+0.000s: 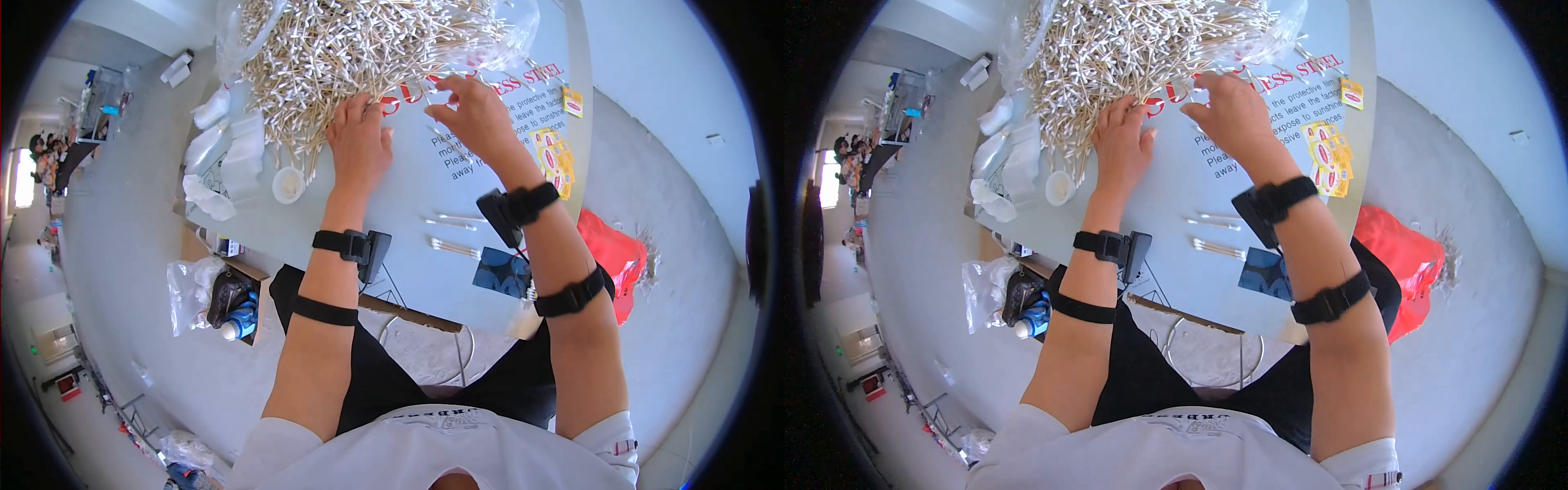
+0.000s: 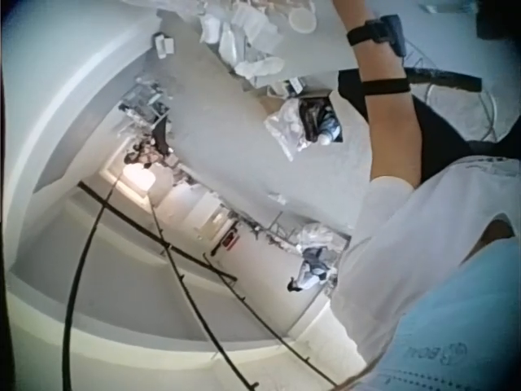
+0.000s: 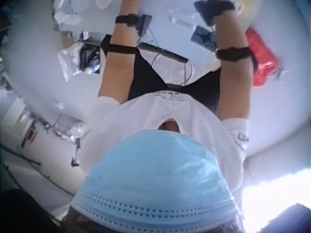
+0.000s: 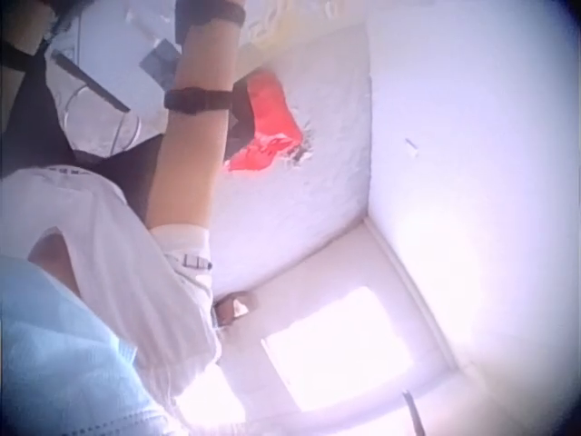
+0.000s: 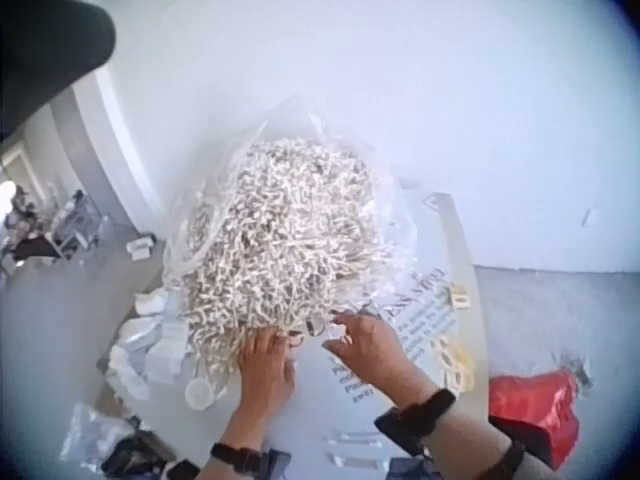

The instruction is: Sorting and packaging cotton swabs into small plastic bags at a table.

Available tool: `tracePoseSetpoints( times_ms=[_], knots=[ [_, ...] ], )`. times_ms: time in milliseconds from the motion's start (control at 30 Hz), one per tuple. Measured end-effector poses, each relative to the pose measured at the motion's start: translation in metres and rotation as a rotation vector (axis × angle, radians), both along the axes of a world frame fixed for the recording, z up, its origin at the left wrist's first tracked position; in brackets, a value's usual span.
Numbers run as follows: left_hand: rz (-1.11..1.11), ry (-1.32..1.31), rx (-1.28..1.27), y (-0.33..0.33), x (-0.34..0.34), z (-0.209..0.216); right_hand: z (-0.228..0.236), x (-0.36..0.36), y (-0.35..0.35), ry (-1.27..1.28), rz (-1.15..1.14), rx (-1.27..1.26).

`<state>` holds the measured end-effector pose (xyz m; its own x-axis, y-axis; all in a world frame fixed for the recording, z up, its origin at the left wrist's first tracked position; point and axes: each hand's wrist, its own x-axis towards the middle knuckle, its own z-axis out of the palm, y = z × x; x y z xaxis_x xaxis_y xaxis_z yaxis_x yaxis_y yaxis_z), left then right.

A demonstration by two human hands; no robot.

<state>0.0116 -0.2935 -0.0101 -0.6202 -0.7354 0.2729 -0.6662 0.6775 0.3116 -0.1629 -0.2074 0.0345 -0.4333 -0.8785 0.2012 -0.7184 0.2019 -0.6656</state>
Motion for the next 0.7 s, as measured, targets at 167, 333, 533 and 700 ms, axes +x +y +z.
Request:
tracePoseSetpoints(
  times_ms=[167, 333, 533, 700],
  knots=[
    [0.004, 0.126, -0.026, 0.001, -0.001, -0.013, -0.024, 0.005, -0.037, 0.218, -0.046, 0.036],
    [-0.009, 0.145, -0.032, 0.002, -0.001, -0.011, -0.039, -0.002, -0.042, 0.189, -0.117, 0.100],
    [-0.017, 0.145, -0.122, -0.002, -0.005, 0.001, -0.031, -0.013, -0.003, -0.132, -0.035, 0.061],
    [-0.120, 0.222, -0.087, -0.013, -0.028, 0.013, -0.030, -0.017, 0.023, -0.224, -0.032, 0.182]
  ],
)
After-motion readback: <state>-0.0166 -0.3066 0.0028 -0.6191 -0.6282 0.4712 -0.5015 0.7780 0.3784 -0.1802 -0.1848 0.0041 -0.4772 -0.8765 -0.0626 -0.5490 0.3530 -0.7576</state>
